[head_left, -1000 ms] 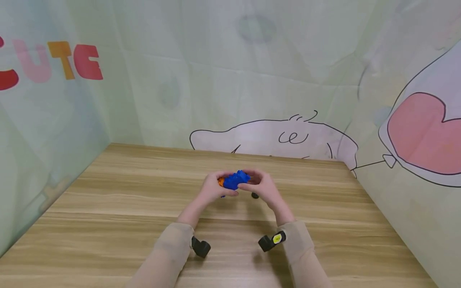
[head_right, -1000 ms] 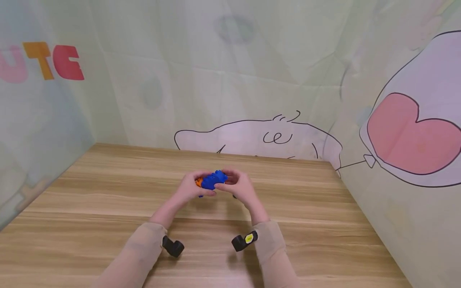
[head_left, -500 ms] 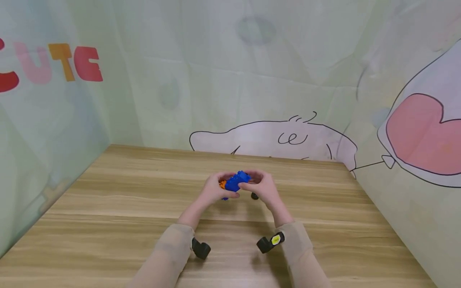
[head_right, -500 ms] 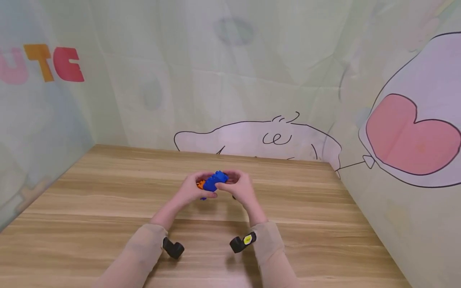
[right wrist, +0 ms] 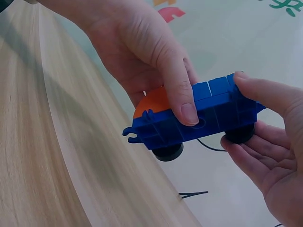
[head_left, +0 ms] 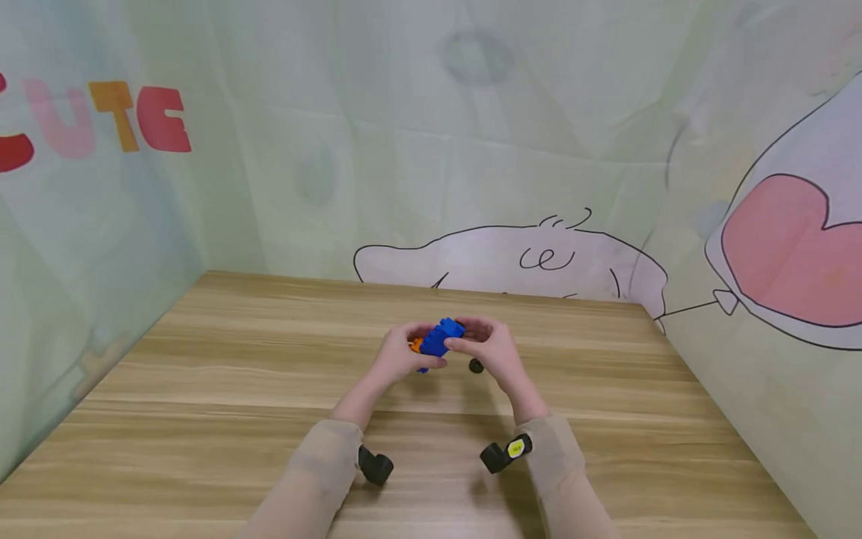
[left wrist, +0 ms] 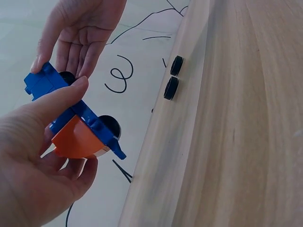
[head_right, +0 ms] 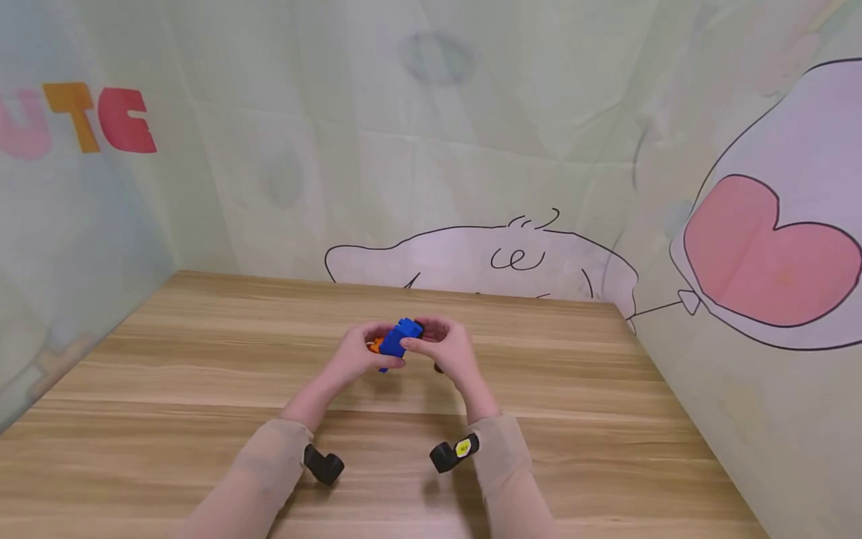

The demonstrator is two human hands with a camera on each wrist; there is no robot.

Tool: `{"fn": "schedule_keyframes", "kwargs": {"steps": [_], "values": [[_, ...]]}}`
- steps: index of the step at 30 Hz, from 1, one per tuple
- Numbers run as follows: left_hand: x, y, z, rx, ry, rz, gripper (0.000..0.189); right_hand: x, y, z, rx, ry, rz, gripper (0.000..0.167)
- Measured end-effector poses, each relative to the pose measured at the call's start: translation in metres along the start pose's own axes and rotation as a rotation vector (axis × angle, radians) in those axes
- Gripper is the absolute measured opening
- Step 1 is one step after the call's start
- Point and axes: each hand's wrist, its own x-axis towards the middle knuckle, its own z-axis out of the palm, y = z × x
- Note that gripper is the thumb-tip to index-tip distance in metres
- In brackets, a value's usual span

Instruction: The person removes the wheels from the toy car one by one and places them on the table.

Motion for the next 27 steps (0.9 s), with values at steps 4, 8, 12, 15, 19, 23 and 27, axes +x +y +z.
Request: {"fn": "schedule_keyframes", "kwargs": {"steps": [4,8,12,15,19,23,27], "values": [[-0.0001,0.0010,0.0007,-0.009,-0.024,0.001,0.056,0.0001,-0.0014,0.0018,-0.001,0.007,-0.021,0.044],[0.0001,0.0006,0.0020,-0.015,-0.036,0.011,0.056,-0.0006,-0.0027,0.0035,-0.011,0.029,-0.035,0.043],[-0.0010,0.0001,0.0029,-0.027,-0.026,0.010,0.062,-0.0008,-0.0032,0.0037,-0.024,0.081,-0.049,0.043],[-0.0008,-0.0010,0.0029,-0.051,-0.012,0.003,0.067,-0.0006,-0.0047,0.0036,-0.015,0.140,-0.061,0.043],[0.0011,-0.0030,0.0012,-0.088,0.022,-0.021,0.069,-0.0008,-0.0064,0.0023,-0.011,0.228,-0.072,0.043],[0.0025,-0.0022,-0.0023,-0.128,0.057,-0.084,0.062,-0.0008,-0.0060,0.0005,-0.024,0.297,-0.098,0.041],[0.0022,0.0003,-0.0053,-0.193,0.062,-0.190,0.058,-0.0013,-0.0066,-0.0006,-0.034,0.340,-0.129,0.041]]}}
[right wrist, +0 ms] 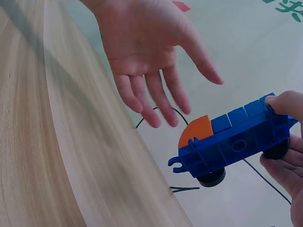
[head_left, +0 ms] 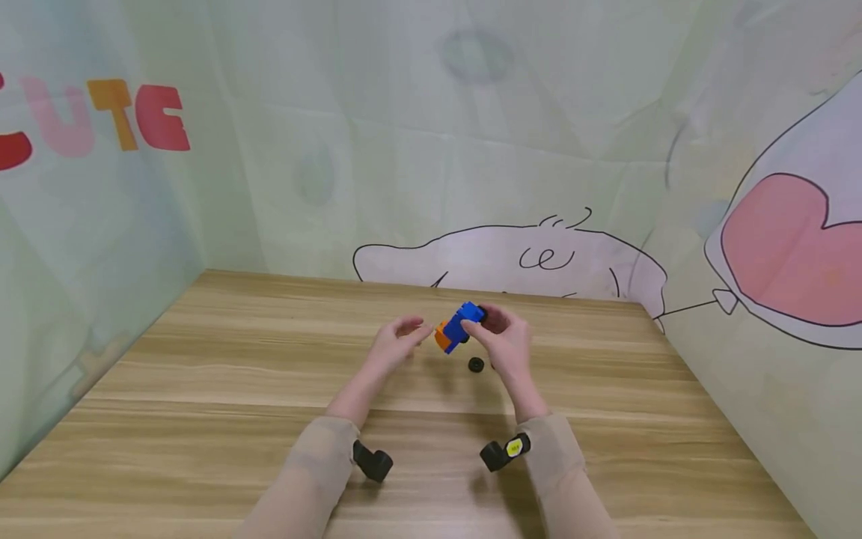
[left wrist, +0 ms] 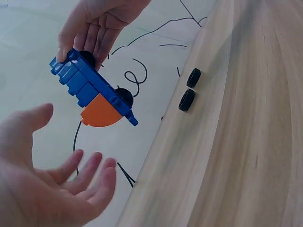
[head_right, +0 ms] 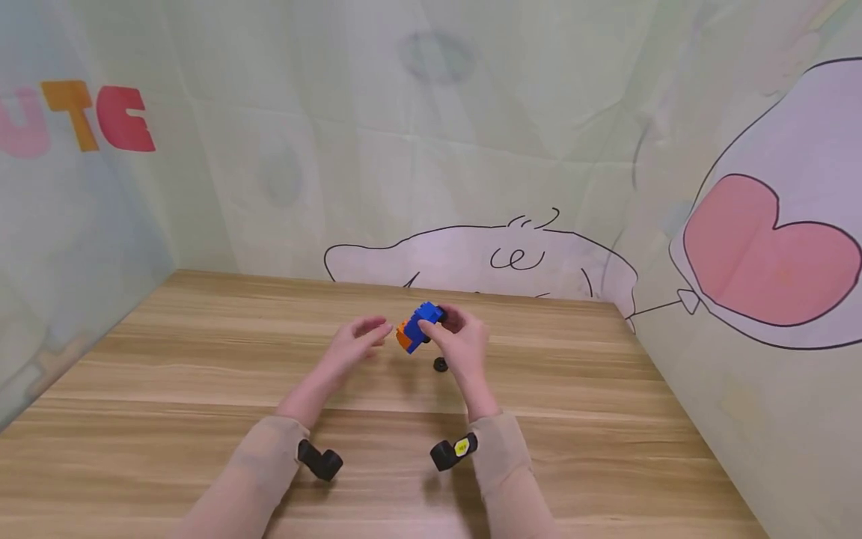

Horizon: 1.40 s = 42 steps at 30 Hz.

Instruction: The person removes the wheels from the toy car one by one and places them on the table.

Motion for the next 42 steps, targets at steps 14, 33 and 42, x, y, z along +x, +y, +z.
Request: {"fn": "schedule_keyframes", "kwargs": {"steps": [14,33,42], "values": [[-0.005,0.003,-0.003,-0.046,-0.251,-0.181,0.085,-0.007,-0.004,0.010,-0.082,-0.004,-0.322,0.041],[-0.003,0.004,-0.008,-0.153,-0.251,-0.113,0.085,-0.011,0.010,0.019,-0.176,-0.094,-0.777,0.047],[-0.003,0.005,-0.012,-0.222,-0.176,-0.119,0.075,-0.010,0.013,0.020,-0.189,-0.160,-0.851,0.049]]}}
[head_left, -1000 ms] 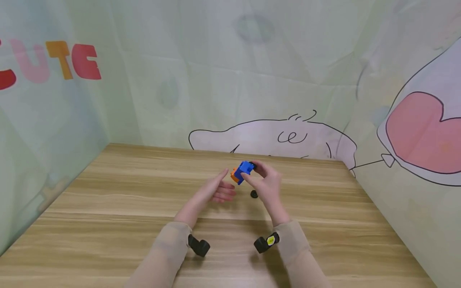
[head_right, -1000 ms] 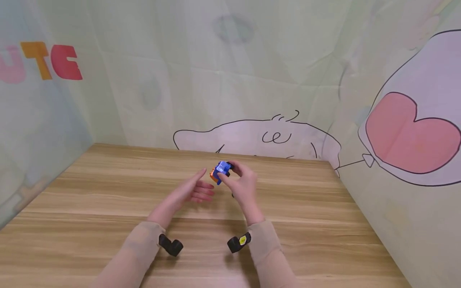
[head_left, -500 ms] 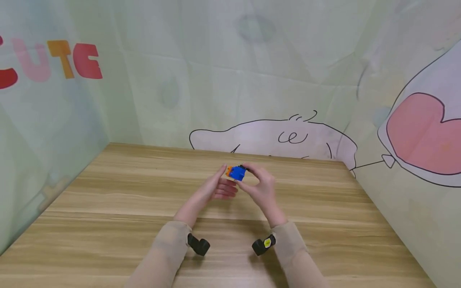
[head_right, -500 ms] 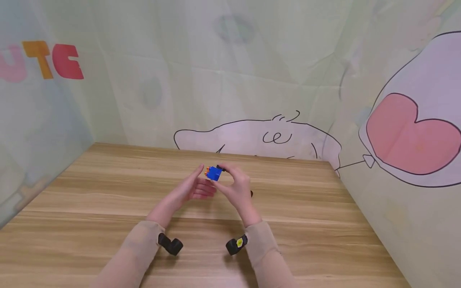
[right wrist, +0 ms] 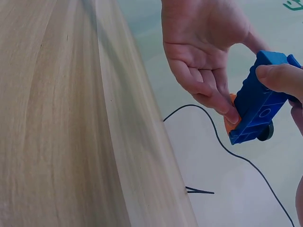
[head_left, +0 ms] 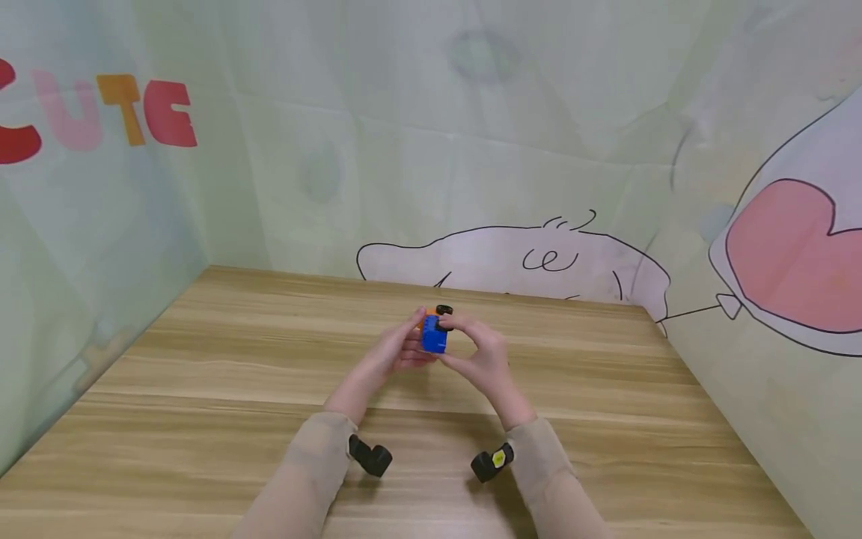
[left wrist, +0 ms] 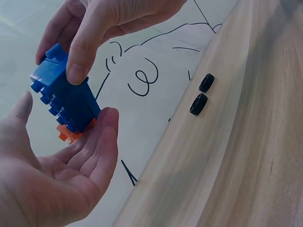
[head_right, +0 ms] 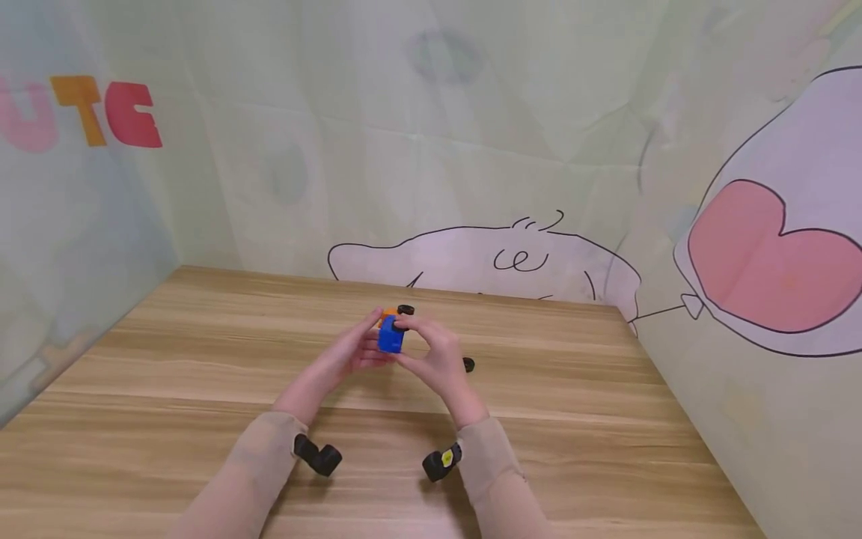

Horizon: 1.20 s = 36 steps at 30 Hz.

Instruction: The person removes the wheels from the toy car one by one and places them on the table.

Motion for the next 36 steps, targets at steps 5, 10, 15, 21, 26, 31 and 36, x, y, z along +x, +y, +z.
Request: {"fn": "schedule_keyframes", "kwargs": {"steps": [5,10,15,21,26,31,36], "values": [[0.000,0.000,-0.001,-0.021,0.006,-0.007,0.066,0.000,0.000,0.000,0.019,-0.032,-0.010,0.048],[0.002,-0.001,-0.001,-0.029,-0.006,-0.013,0.062,-0.001,0.000,0.001,0.013,-0.061,0.004,0.050],[0.002,-0.001,-0.002,-0.052,-0.009,-0.002,0.058,-0.001,0.001,0.002,0.026,-0.081,0.006,0.053],[0.001,0.001,-0.002,-0.062,0.028,-0.004,0.060,-0.001,0.001,0.000,0.064,-0.124,0.049,0.058],[0.001,0.002,-0.001,-0.057,0.036,0.017,0.057,0.001,0.000,-0.005,0.118,-0.140,0.126,0.064],[0.001,0.002,-0.001,-0.061,0.052,0.015,0.057,0.002,0.001,-0.010,0.233,-0.089,0.347,0.055],[0.003,0.000,0.000,-0.054,0.075,0.015,0.058,0.005,0.003,-0.014,0.391,-0.020,0.632,0.036]]}}
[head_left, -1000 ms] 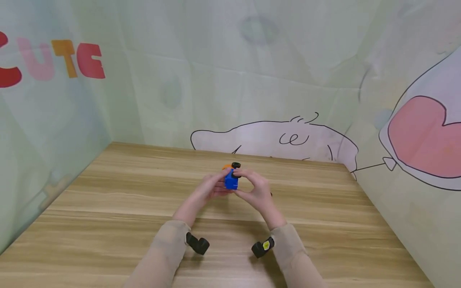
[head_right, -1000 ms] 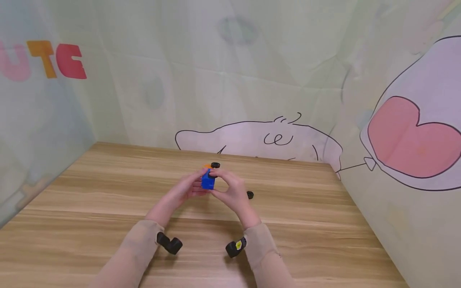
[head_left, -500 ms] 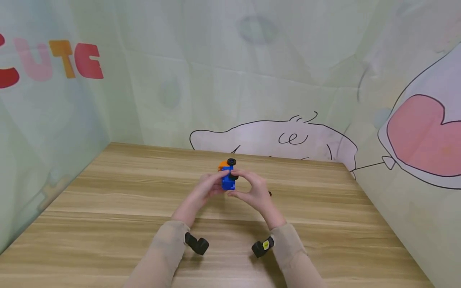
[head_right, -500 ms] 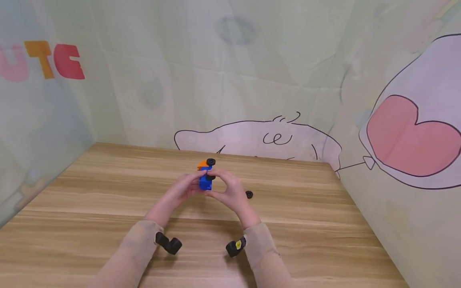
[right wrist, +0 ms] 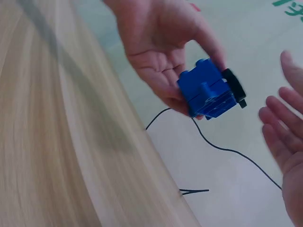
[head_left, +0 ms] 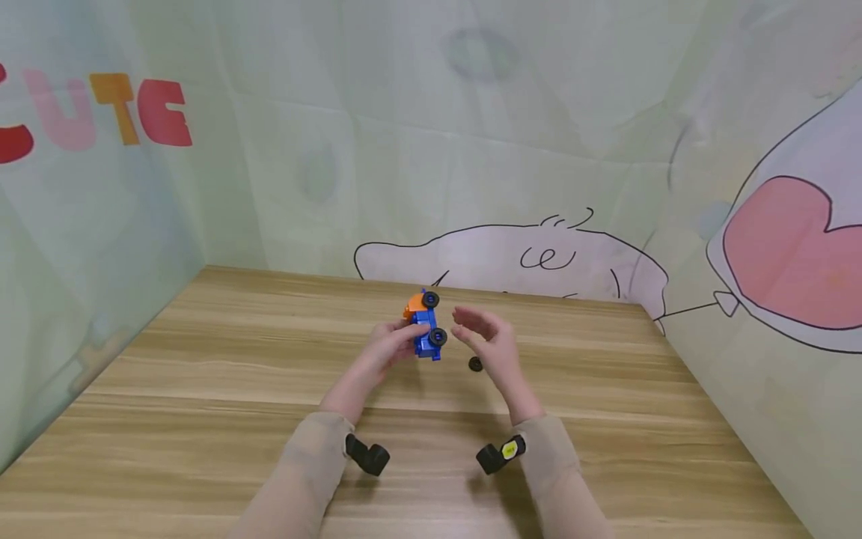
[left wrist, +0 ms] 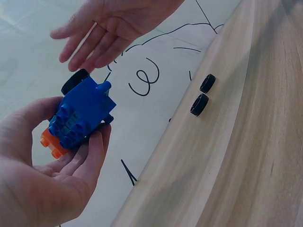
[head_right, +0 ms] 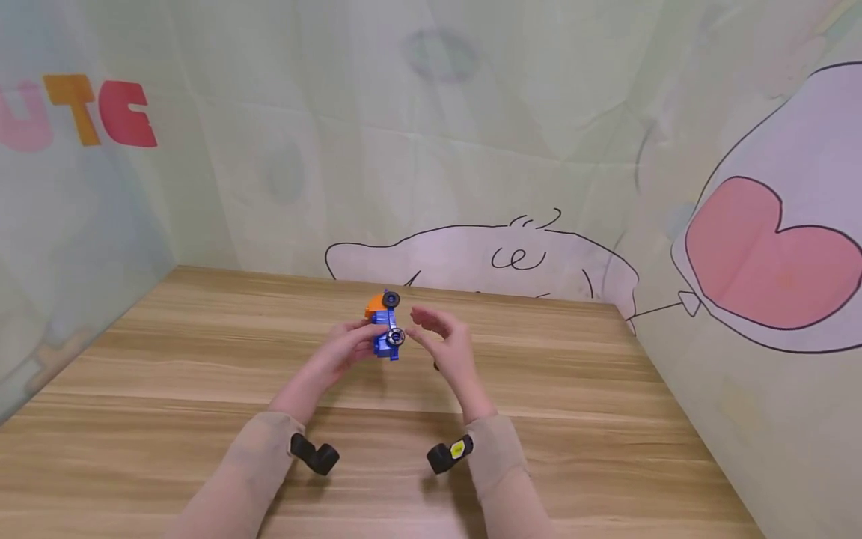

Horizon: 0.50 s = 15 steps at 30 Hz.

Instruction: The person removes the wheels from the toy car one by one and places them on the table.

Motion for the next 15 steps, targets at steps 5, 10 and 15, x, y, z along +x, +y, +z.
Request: {"fn": "schedule_keyframes", "kwargs": {"steps": [5,10,15], "values": [[0.0013,-0.0020,0.0002,0.015,0.013,0.014,0.061,0.0034,0.0013,-0.0042,0.085,-0.024,0.167,0.034],[0.0029,-0.0023,-0.0002,0.010,0.033,0.011,0.063,0.0041,0.0032,-0.0053,0.145,-0.078,0.294,0.038],[0.0033,-0.0025,0.0003,0.013,0.042,0.005,0.065,0.0046,0.0056,-0.0041,0.152,-0.130,0.409,0.041]]}}
